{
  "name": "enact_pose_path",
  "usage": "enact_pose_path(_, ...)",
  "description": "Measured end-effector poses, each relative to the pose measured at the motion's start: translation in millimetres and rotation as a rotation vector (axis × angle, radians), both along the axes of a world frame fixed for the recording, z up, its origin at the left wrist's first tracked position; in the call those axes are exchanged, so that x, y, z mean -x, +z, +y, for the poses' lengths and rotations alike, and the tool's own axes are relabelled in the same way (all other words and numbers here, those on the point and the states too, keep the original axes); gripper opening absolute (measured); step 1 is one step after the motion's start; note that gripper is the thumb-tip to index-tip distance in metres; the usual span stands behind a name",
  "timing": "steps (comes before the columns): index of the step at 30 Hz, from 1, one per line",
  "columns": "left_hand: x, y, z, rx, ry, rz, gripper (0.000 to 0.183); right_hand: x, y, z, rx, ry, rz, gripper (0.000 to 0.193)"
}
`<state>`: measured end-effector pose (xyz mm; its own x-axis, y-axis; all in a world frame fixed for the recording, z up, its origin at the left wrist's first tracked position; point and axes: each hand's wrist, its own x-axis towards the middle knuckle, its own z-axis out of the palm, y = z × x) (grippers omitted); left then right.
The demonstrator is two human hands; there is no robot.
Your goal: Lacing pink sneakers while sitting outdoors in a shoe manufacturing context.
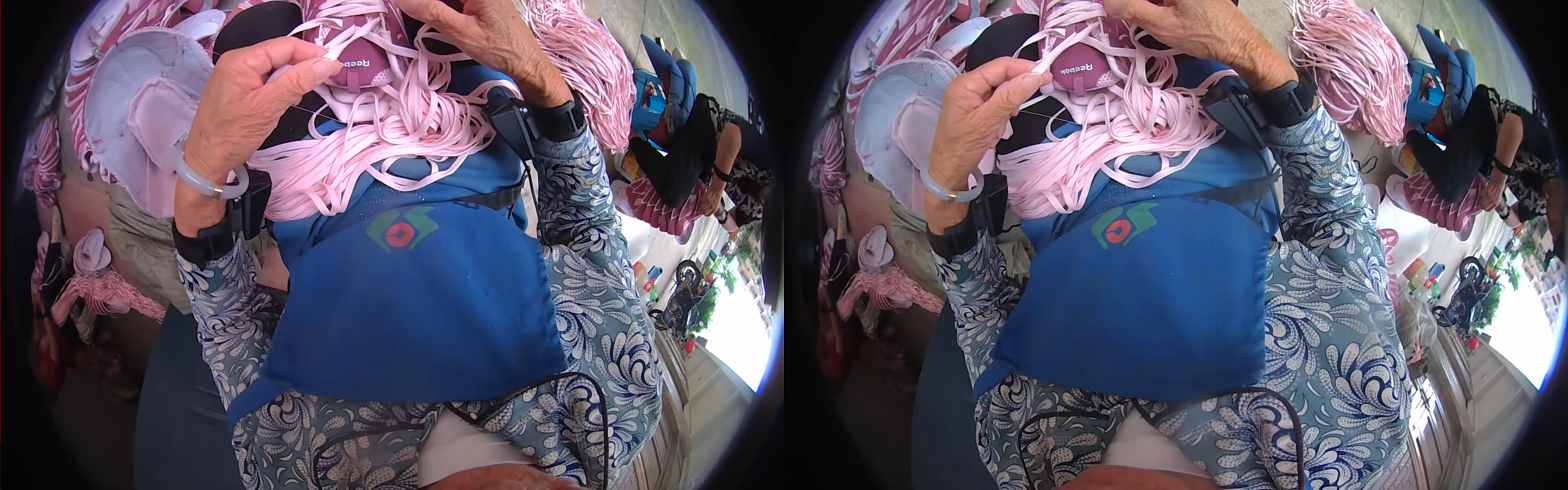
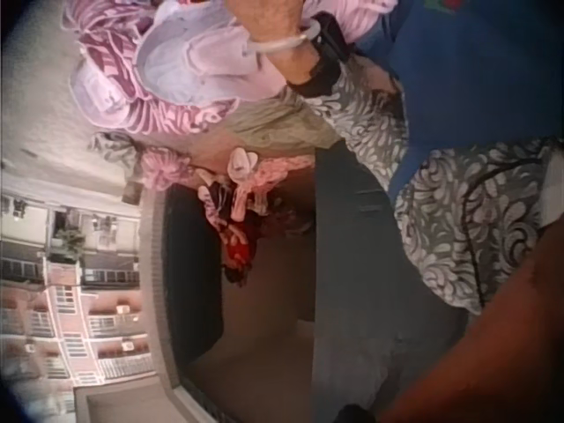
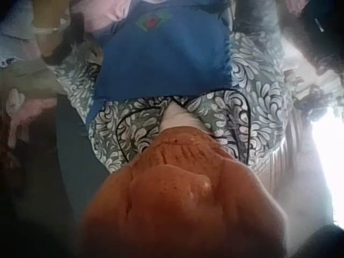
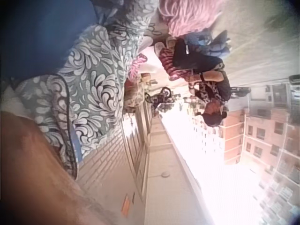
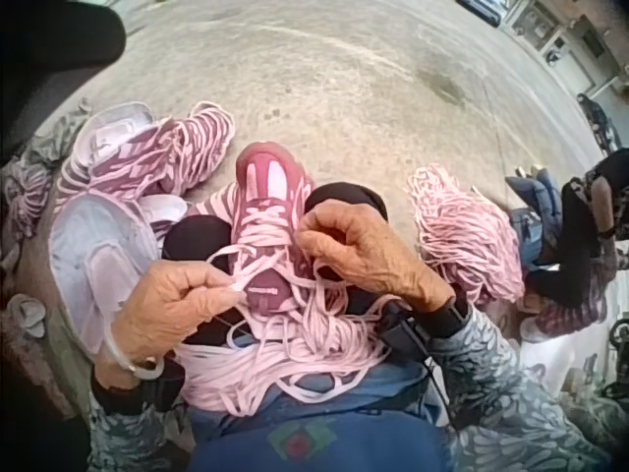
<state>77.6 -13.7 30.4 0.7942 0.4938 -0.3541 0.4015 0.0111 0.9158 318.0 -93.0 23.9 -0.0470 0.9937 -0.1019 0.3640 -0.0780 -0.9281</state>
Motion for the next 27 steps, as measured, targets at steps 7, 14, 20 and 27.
enact_pose_path(7,-11,-4,-11,-0.659,0.2,-0.134,0.015,9,-14,3,-0.341,0.092,-0.224,0.013)
enact_pose_path(14,-13,-1,-12,-0.943,0.198,-0.23,0.015,14,-12,12,-0.385,0.169,-0.427,0.015)
enact_pose_path(20,-8,-5,-11,-0.319,0.261,0.068,0.026,5,-28,18,-0.369,0.249,-0.33,0.015)
enact_pose_path(27,-9,-18,-4,-0.275,0.098,0.073,0.028,3,-25,25,-0.349,0.355,-0.293,0.017)
